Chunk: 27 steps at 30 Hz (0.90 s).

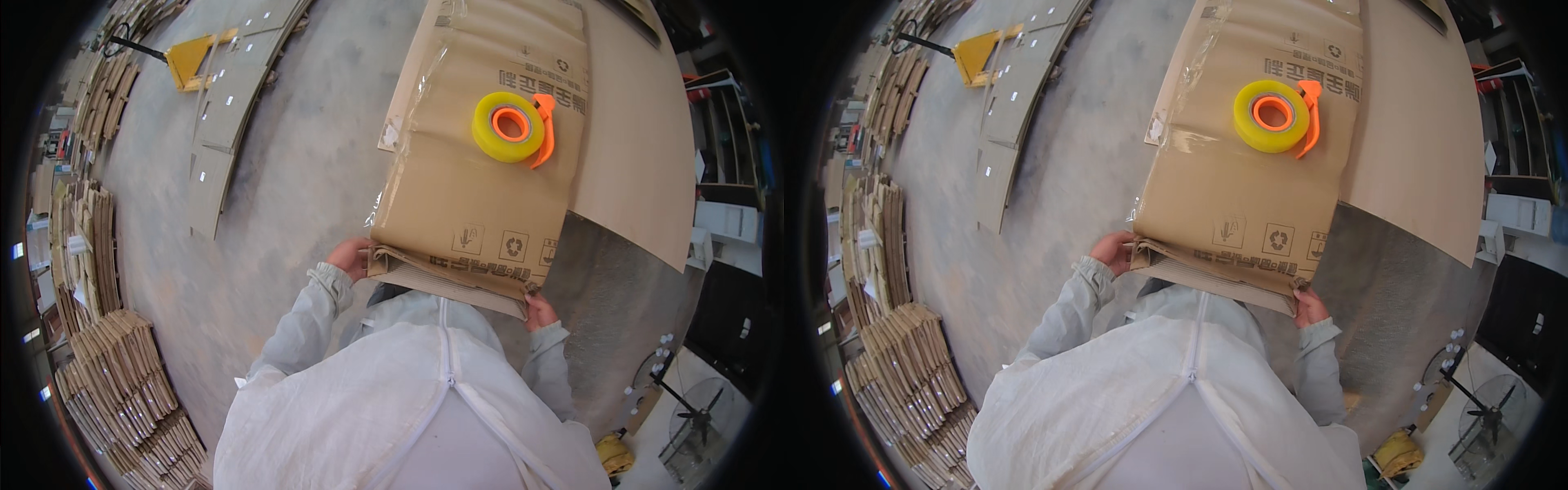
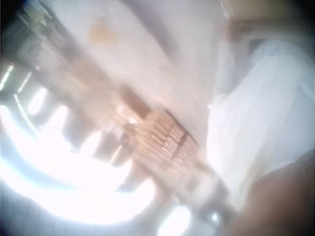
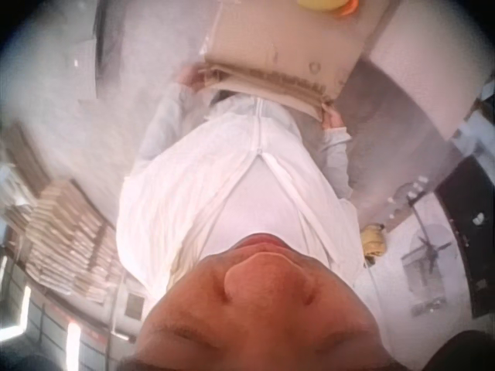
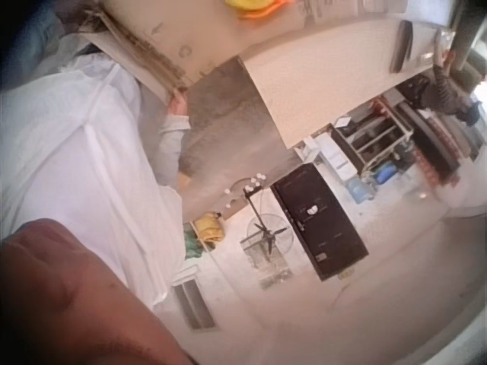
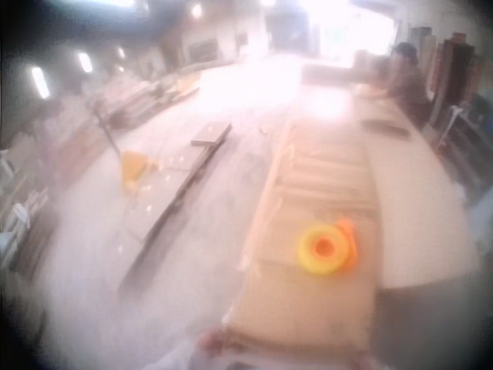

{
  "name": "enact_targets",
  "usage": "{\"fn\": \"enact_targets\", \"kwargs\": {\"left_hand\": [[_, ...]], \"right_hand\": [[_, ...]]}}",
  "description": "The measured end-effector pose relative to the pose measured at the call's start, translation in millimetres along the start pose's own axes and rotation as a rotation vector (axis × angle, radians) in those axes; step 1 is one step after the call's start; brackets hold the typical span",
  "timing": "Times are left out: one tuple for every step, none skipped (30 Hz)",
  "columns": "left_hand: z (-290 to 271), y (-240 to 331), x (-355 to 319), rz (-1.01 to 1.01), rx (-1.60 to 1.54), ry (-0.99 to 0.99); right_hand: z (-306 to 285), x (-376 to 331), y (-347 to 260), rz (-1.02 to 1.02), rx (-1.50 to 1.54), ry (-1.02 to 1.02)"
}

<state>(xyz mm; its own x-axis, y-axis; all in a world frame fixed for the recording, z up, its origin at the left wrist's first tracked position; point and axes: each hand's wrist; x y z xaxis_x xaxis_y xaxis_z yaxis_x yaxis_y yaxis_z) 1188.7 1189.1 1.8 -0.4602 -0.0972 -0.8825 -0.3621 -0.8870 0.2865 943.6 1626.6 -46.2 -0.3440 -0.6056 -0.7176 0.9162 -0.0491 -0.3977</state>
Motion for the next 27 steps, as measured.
{"fn": "enact_targets", "kwargs": {"left_hand": [[1, 3, -8, -0.031, -0.048, 0.003], [3, 7, -14, -0.044, -0.112, -0.004], [5, 8, -20, -0.059, -0.169, -0.017], [6, 9, -24, -0.065, -0.233, -0.041], [7, 7, -28, -0.042, -0.302, -0.073], [6, 4, -30, -0.009, -0.235, -0.056], [5, -1, -32, 0.045, -0.175, -0.044], [2, -7, -32, 0.077, -0.119, -0.033], [-1, -13, -31, 0.151, -0.03, -0.034], [-6, -20, -29, 0.197, 0.054, -0.033], [-10, -24, -26, 0.238, 0.145, -0.033], [-14, -28, -22, 0.496, 0.48, -0.022], [-17, -30, -18, 0.739, 0.818, 0.0], [-20, -30, -13, 0.991, 1.14, 0.044], [-21, -28, -8, 0.995, 1.165, -0.01], [-20, -26, -2, 1.006, 1.165, -0.052], [-20, -20, 5, 1.073, 1.189, -0.109], [-19, -15, 11, 1.031, 1.224, -0.112], [-19, -6, 18, 1.04, 1.287, -0.132], [-19, 1, 22, 1.087, 1.369, -0.12], [-19, 8, 27, 1.014, 1.355, -0.179], [-20, 15, 31, 0.99, 1.361, -0.211], [-20, 18, 33, 0.992, 1.342, -0.236], [-21, 19, 35, 0.926, 1.288, -0.283], [-22, 18, 36, 0.896, 1.22, -0.313], [-22, 15, 37, 0.905, 1.175, -0.32], [-22, 11, 37, 0.868, 1.089, -0.317]], "right_hand": [[-5, -2, 0, 0.032, 0.032, 0.051], [-10, -2, -1, 0.044, 0.092, 0.017], [-15, -3, -1, 0.052, 0.088, 0.093], [-21, -2, -2, 0.037, 0.122, 0.091], [-26, -3, -2, 0.005, 0.185, 0.015], [-31, -3, -3, 0.047, 0.178, 0.068], [-34, -5, -4, 0.075, 0.202, 0.053], [-36, -6, -4, 0.098, 0.201, 0.117], [-37, -7, -4, 0.086, 0.192, 0.119], [-36, -9, -4, 0.07, 0.161, 0.204], [-34, -10, -5, 0.062, 0.16, 0.201], [-31, -12, -6, 0.057, 0.056, 0.351], [-26, -12, -8, 0.068, -0.02, 0.418], [-22, -13, -10, 0.068, -0.047, 0.461], [-17, -12, -13, 0.069, -0.074, 0.504], [-12, -12, -18, 0.069, -0.1, 0.54], [-8, -12, -23, 0.09, -0.071, 0.6], [-4, -12, -29, 0.085, -0.038, 0.531], [0, -12, -35, 0.105, 0.037, 0.506], [3, -12, -42, 0.134, 0.064, 0.529], [7, -12, -48, 0.157, 0.23, 0.447], [11, -11, -54, 0.179, 0.299, 0.421], [15, -10, -59, 0.223, 0.376, 0.393], [20, -8, -63, 0.217, 0.275, 0.362], [25, -6, -66, 0.235, 0.233, 0.324], [31, -4, -68, 0.272, 0.221, 0.204], [37, -2, -69, 0.245, 0.12, 0.279]]}}
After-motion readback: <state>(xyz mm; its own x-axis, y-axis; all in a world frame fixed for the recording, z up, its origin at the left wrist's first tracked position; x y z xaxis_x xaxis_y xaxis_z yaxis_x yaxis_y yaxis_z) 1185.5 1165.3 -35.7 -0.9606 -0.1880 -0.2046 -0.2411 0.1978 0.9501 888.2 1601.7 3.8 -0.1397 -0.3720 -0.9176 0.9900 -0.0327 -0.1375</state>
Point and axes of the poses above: each hand's wrist, its own x-axis towards the middle knuckle, its own z-axis out of the palm, y = z × x, and after that the axes turned 5 degrees about -y, right-handed
